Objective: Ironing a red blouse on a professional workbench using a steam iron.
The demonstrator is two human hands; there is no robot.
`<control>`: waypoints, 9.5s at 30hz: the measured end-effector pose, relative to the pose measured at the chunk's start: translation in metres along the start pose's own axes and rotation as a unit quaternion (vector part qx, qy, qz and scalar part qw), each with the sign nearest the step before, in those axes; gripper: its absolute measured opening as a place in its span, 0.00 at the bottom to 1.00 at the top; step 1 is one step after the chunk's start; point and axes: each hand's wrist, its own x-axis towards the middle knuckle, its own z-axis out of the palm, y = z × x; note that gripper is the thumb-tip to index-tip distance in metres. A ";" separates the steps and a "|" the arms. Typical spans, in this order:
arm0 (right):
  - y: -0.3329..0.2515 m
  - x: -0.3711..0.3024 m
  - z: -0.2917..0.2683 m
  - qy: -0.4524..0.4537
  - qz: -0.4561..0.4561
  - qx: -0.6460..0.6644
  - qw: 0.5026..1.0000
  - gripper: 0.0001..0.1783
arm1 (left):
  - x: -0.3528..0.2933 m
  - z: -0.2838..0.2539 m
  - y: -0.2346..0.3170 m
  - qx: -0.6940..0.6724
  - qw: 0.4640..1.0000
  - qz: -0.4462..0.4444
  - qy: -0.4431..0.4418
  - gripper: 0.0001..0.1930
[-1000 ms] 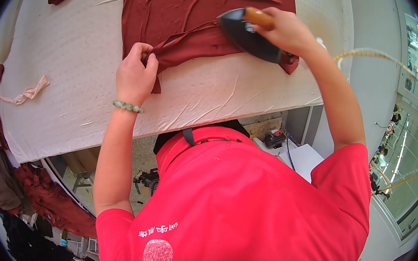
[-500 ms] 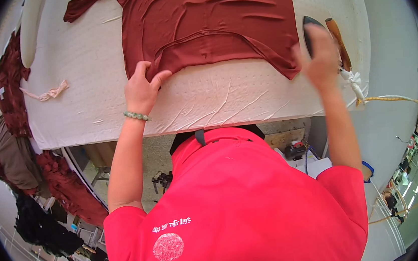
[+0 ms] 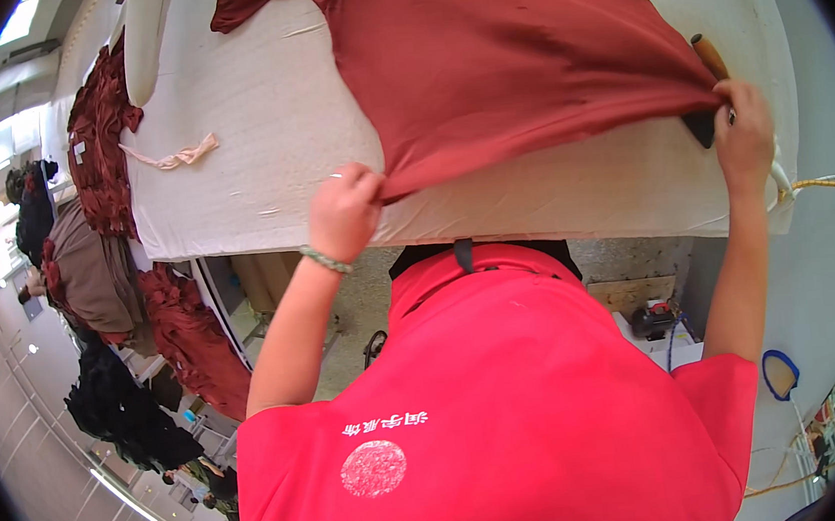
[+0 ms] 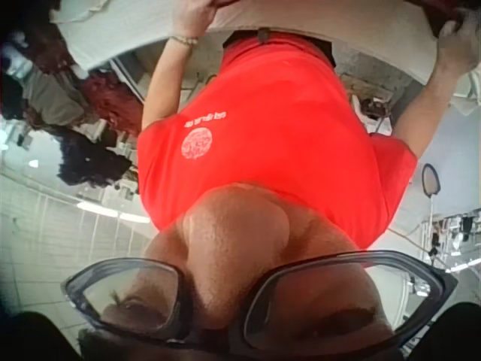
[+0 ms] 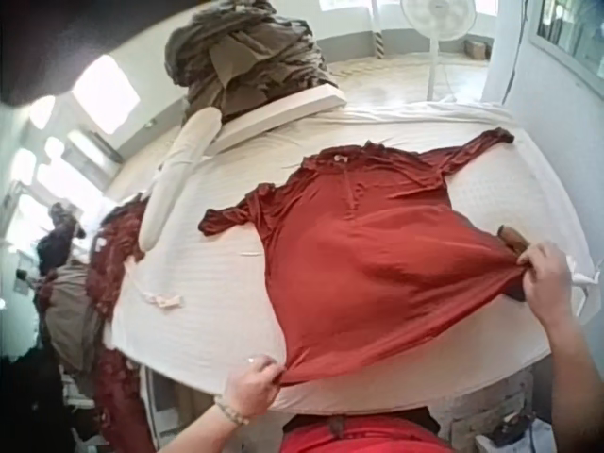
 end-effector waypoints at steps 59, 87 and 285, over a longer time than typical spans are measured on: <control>-0.427 -0.186 0.111 -0.062 0.614 0.577 0.535 0.12 | 0.274 -0.015 -0.227 -0.464 0.843 -0.214 -0.167 0.17; -0.415 -0.142 0.105 -0.230 0.625 0.364 0.651 0.13 | 0.225 0.008 -0.219 -0.122 0.982 -0.013 0.143 0.18; -0.345 -0.065 0.041 -0.510 0.107 0.122 0.845 0.48 | -0.040 0.057 -0.041 -0.306 0.893 -0.323 -0.060 0.11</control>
